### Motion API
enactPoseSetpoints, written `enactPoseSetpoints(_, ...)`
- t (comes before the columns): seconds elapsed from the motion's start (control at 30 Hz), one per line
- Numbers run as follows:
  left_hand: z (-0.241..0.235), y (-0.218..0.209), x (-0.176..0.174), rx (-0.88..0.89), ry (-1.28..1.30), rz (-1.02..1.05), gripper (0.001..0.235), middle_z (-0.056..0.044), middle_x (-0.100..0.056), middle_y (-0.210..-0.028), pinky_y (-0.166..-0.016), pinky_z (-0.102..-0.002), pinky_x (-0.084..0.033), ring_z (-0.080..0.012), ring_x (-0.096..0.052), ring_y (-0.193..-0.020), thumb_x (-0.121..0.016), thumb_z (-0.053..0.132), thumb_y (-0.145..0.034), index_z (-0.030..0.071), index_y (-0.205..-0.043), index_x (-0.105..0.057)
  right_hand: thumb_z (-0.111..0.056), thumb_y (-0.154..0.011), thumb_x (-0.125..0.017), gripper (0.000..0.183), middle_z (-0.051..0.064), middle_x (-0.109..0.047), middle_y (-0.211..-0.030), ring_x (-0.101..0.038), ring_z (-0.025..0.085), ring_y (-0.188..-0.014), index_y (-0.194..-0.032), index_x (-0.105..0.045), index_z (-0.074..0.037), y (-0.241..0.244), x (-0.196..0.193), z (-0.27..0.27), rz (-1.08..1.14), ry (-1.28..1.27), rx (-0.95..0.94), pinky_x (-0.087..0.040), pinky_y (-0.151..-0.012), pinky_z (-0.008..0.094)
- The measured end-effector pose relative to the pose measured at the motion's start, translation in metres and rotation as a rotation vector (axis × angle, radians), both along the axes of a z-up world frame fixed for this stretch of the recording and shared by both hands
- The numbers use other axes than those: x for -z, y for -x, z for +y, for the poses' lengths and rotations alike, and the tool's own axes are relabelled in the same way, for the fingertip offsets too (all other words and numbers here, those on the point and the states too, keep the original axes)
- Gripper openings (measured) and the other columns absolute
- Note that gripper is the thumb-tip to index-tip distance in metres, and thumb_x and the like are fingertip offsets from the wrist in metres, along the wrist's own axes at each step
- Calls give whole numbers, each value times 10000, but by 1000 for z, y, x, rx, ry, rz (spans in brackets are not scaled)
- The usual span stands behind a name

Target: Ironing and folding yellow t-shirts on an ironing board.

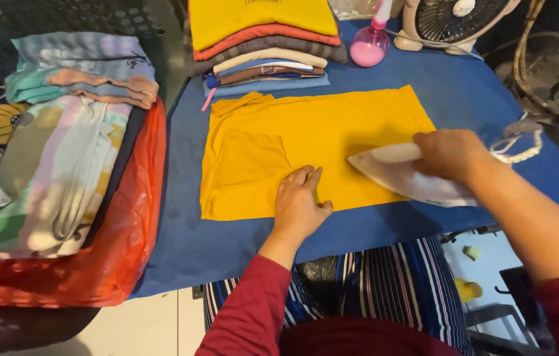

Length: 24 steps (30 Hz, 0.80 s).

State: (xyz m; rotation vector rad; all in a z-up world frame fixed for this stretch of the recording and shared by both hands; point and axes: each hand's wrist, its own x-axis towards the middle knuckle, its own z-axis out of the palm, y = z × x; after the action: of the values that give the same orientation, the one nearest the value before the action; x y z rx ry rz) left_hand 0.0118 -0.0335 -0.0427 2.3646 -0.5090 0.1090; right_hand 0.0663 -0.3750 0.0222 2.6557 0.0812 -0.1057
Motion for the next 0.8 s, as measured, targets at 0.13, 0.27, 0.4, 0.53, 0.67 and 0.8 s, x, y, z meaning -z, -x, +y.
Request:
enactPoseSetpoints(0.13, -1, 0, 6, 6, -3, -3, 742, -156, -546, -1442, -1231, -469, -247, -332, -467, -1401, -778, 278, -787, 74, -1467, -561, -629, -790, -654, 519, 36, -814, -942, -799, 294, -945, -1202, -723, -322, -6, -3, -7, -15, -31, 64, -639, -772, 443)
enactPoseSetpoints(0.27, 1, 0, -2, 12, 6, 1, 714, -163, -540, -1450, -1234, -471, -233, -330, -453, -1411, -769, 260, -804, 73, -1463, -567, -554, -770, -713, 515, 74, -827, -1020, -791, 323, -1012, -1239, -728, -341, 3, -28, 7, 61, -85, 58, -635, -853, 457)
enactPoseSetpoints(0.4, 3, 3, -5, 19, 4, 16, 705, -166, -537, -1454, -1234, -473, -233, -331, -450, -1414, -759, 253, -814, 74, -1467, -564, -515, -762, -751, 488, 26, -819, -1071, -775, 272, -1084, -1221, -707, -357, 30, -30, 23, 170, -72, -25, -630, -924, 432)
enactPoseSetpoints(0.53, 3, 3, -4, 20, -3, 17, 705, -160, -538, -1454, -1226, -477, -243, -325, -451, -1415, -762, 259, -817, 88, -1471, -564, -480, -774, -758, 437, -9, -809, -1036, -777, 255, -1049, -1193, -684, -385, 39, -29, 35, 179, -97, -73, -634, -900, 412)
enactPoseSetpoints(0.67, 2, 2, -6, 31, -41, 5, 704, -175, -523, -1466, -1226, -491, -243, -343, -442, -1418, -767, 262, -818, 80, -1467, -565, -459, -761, -751, 435, 23, -796, -937, -779, 285, -962, -1166, -683, -316, 35, -27, 47, 54, -149, -170, -634, -831, 447)
enactPoseSetpoints(0.8, 2, 4, -10, 21, -70, 6, 670, -171, -517, -1471, -1228, -489, -240, -338, -439, -1421, -755, 264, -828, 82, -1450, -584, -439, -754, -770, 378, -24, -782, -881, -778, 252, -907, -1104, -696, -316, 37, -32, 57, -10, -146, -221, -627, -793, 414)
